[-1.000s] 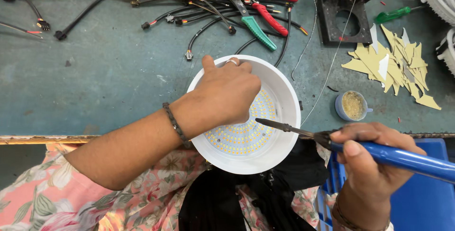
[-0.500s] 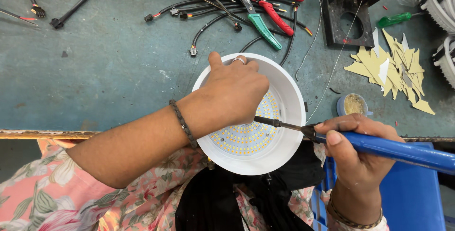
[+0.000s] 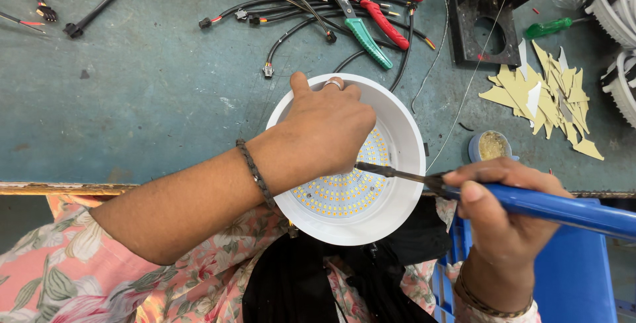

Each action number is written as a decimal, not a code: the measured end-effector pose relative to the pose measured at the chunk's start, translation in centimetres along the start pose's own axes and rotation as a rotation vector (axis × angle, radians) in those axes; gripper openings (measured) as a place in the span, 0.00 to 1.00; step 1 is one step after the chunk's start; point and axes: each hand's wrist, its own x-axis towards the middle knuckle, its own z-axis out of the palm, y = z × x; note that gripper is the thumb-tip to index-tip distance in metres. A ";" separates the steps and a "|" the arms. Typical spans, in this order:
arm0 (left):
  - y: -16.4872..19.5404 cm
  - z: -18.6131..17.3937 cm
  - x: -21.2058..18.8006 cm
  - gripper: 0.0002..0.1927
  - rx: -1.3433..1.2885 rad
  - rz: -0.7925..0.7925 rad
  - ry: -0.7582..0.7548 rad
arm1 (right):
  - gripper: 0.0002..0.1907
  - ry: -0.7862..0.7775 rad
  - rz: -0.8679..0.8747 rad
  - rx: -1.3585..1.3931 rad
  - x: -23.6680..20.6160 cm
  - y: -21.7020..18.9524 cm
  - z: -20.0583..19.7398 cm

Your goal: The person uses a soldering iron and solder wire to attach wires to an LED module inside a white plastic housing. They repeatedly apply flux from a small container, solder the connections, and set the housing aside after completing each unit.

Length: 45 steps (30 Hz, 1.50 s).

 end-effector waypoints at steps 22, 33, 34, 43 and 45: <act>0.2 0.0 0.0 0.11 0.015 -0.004 0.002 | 0.13 -0.035 0.068 0.041 0.3 -0.3 0.5; 0.2 0.0 0.0 0.11 0.018 0.004 0.008 | 0.09 -0.044 0.204 -0.074 1.8 -1.7 0.9; 0.2 0.1 -0.1 0.11 0.018 0.007 0.014 | 0.09 -0.032 0.202 -0.050 1.8 -1.6 1.0; 0.1 0.5 0.2 0.11 0.011 0.002 0.014 | 0.12 0.169 0.114 0.108 1.1 -1.2 0.0; 0.1 0.3 0.3 0.10 0.021 0.009 0.029 | 0.10 0.248 0.153 0.120 0.2 -1.3 0.0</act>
